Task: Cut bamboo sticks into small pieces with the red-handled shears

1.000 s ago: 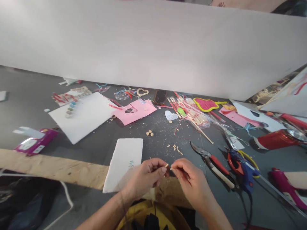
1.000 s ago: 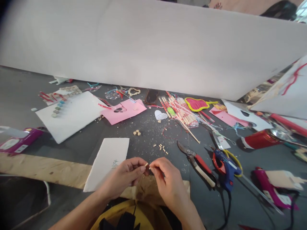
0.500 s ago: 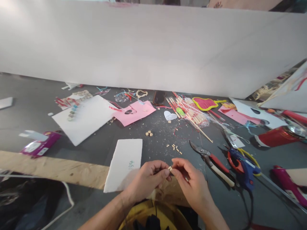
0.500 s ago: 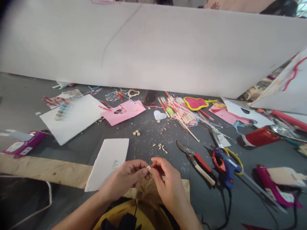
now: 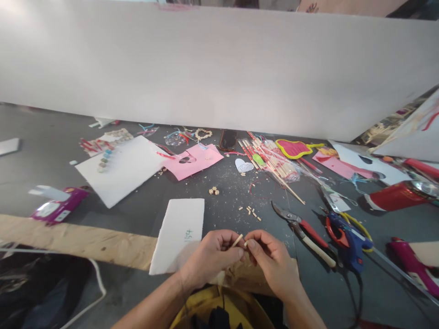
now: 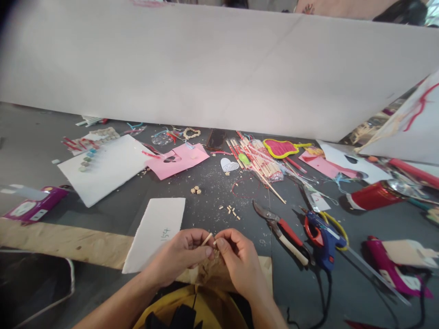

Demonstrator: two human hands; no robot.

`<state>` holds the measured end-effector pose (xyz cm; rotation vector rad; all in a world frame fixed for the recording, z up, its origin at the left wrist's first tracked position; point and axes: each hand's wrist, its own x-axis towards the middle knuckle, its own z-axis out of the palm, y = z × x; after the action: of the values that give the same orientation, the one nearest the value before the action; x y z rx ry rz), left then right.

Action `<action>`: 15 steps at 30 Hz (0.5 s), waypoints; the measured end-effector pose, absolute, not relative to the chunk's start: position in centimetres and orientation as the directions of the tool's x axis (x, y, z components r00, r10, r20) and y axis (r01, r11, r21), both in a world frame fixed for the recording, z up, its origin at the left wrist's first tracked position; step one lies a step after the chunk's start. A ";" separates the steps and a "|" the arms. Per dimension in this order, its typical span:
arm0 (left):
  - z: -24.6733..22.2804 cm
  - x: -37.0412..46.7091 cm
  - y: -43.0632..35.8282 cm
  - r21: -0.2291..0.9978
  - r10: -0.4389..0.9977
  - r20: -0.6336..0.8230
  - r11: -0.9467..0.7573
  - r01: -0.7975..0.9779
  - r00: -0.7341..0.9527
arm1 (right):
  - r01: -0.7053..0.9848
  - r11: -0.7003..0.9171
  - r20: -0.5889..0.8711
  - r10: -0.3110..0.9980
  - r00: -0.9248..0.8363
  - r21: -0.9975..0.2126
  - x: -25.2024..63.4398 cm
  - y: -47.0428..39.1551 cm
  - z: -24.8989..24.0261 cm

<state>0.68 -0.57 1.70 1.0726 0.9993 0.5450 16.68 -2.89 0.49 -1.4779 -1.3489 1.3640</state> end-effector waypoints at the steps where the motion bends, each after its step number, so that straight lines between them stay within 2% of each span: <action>1: 1.6 0.6 -0.6 0.910 0.788 -0.391 0.408 0.072 0.475 | 0.186 -0.221 -0.244 0.963 -0.111 -0.957 16.7 -2.9 0.2; 6: 0.9 0.4 -0.5 0.924 0.808 -0.351 0.381 0.035 0.474 | 0.126 -0.245 -0.260 0.958 -0.120 -0.961 16.5 -3.1 -0.5; 15: 0.5 0.5 -0.7 0.903 0.802 -0.377 0.430 -0.009 0.464 | 0.012 -0.259 -0.258 0.955 -0.144 -0.966 16.2 -3.1 -0.7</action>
<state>0.53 -0.69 0.55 1.0038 0.9612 0.6170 16.19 -3.10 -0.72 -1.3233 -1.1749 1.5161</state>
